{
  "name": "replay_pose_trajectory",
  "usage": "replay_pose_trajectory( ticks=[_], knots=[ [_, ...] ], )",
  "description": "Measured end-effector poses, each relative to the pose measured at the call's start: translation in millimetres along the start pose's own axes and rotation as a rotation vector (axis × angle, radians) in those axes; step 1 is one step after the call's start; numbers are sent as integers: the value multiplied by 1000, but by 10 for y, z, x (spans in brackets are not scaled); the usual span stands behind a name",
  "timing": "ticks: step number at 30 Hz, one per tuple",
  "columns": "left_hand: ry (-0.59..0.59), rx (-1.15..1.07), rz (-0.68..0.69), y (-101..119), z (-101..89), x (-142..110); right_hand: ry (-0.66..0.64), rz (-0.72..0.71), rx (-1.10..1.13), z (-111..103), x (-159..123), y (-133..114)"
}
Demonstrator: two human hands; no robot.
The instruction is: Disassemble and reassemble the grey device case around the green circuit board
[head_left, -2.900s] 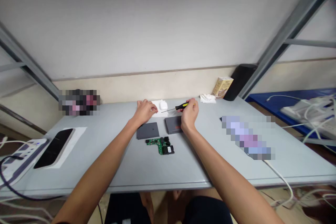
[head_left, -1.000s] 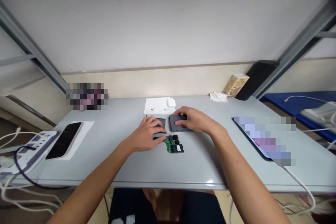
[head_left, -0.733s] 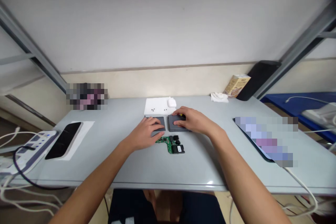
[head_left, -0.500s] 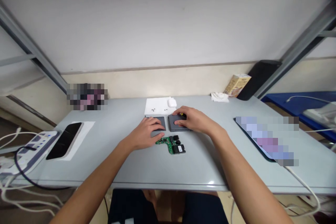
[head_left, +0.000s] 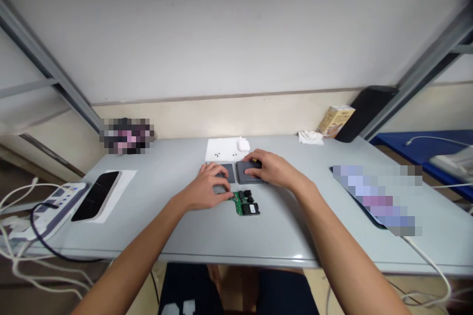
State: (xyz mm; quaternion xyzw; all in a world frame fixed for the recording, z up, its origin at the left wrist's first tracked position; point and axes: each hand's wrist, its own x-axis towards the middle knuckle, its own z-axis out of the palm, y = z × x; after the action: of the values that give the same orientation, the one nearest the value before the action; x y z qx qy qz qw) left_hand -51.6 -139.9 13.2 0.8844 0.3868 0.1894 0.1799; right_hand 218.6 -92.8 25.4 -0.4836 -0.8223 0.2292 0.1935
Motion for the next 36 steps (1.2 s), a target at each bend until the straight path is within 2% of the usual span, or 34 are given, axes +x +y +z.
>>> replay_pose_trajectory(
  ticks=[5, 9, 18, 27, 31, 36],
  knots=[
    [141, 13, -46, -123, -19, -18, -13, 38, 15, -16, 6, 36],
    [184, 8, -130, -290, -28, -35, -4, 57, 20, -28, -3, 46],
    [84, -131, -177, -429, -90, -69, 3, 36, 29, -26, -23, 38],
    [81, -243, -319, -444, -295, -125, -16, 73, 106, -39, -2, 82],
    [61, -283, -388, -420, -325, -134, -34, 98, 136, -35, 6, 108],
    [33, -252, -386, -410, -315, -146, -49, 116, 186, -42, 0, 156]
  ],
)
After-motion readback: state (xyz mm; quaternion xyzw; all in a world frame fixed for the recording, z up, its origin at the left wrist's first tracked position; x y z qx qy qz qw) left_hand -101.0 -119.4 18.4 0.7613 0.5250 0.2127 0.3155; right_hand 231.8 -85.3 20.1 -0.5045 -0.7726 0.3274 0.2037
